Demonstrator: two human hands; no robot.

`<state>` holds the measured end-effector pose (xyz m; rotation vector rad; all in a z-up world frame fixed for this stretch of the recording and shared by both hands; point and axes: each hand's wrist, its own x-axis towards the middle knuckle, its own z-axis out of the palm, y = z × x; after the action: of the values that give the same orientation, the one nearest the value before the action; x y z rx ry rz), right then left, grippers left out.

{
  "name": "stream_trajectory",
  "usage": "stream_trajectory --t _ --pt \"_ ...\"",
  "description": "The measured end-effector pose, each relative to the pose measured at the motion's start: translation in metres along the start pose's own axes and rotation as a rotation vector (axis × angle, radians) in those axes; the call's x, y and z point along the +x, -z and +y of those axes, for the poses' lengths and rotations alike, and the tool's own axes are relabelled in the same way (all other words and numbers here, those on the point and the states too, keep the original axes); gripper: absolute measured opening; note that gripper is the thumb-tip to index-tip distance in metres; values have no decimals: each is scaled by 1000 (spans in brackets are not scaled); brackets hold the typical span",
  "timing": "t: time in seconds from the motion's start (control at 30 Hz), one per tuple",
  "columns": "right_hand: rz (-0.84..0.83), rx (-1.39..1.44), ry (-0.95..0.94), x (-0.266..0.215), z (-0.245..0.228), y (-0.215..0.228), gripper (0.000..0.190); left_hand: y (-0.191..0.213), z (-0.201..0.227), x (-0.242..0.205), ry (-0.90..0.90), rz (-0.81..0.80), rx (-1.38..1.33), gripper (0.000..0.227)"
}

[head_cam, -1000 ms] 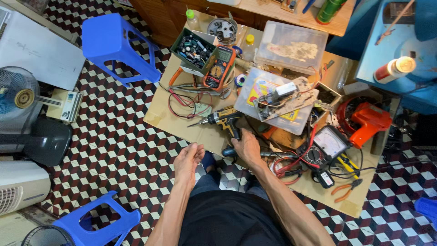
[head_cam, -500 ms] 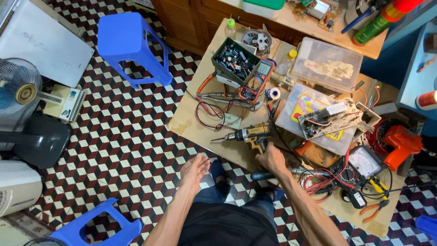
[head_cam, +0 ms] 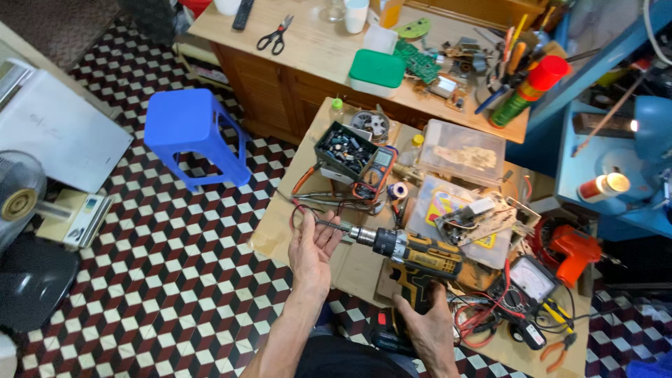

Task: The person works on a circuit board at a cluttered workbench. They use a multimeter to test connections, then use a power drill to remove components from the board. Finally, they use a heat gun to apply heat to the circuit board.

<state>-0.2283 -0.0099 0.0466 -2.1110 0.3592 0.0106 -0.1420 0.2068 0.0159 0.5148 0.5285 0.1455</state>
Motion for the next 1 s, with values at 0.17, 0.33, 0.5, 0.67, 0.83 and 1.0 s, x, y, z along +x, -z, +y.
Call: stream_trajectory --t 0.17,0.33,0.5,0.67,0.83,1.0 --pt "38 671 -190 2 12 69 53 -102 2 -35 -7 -300 41 24" --pt "127 1008 -201 1 35 105 48 -152 -36 -51 104 -548 167 24" --pt "3 913 -275 -9 75 155 48 -153 -98 -55 258 -487 297 30" --pt "55 783 -282 2 106 186 45 -148 -165 -49 308 -420 277 33" --pt "33 810 -289 3 124 209 42 -144 -225 -44 383 -374 212 32" --pt "123 827 -341 5 138 213 34 -137 -258 -45 451 -338 185 31"
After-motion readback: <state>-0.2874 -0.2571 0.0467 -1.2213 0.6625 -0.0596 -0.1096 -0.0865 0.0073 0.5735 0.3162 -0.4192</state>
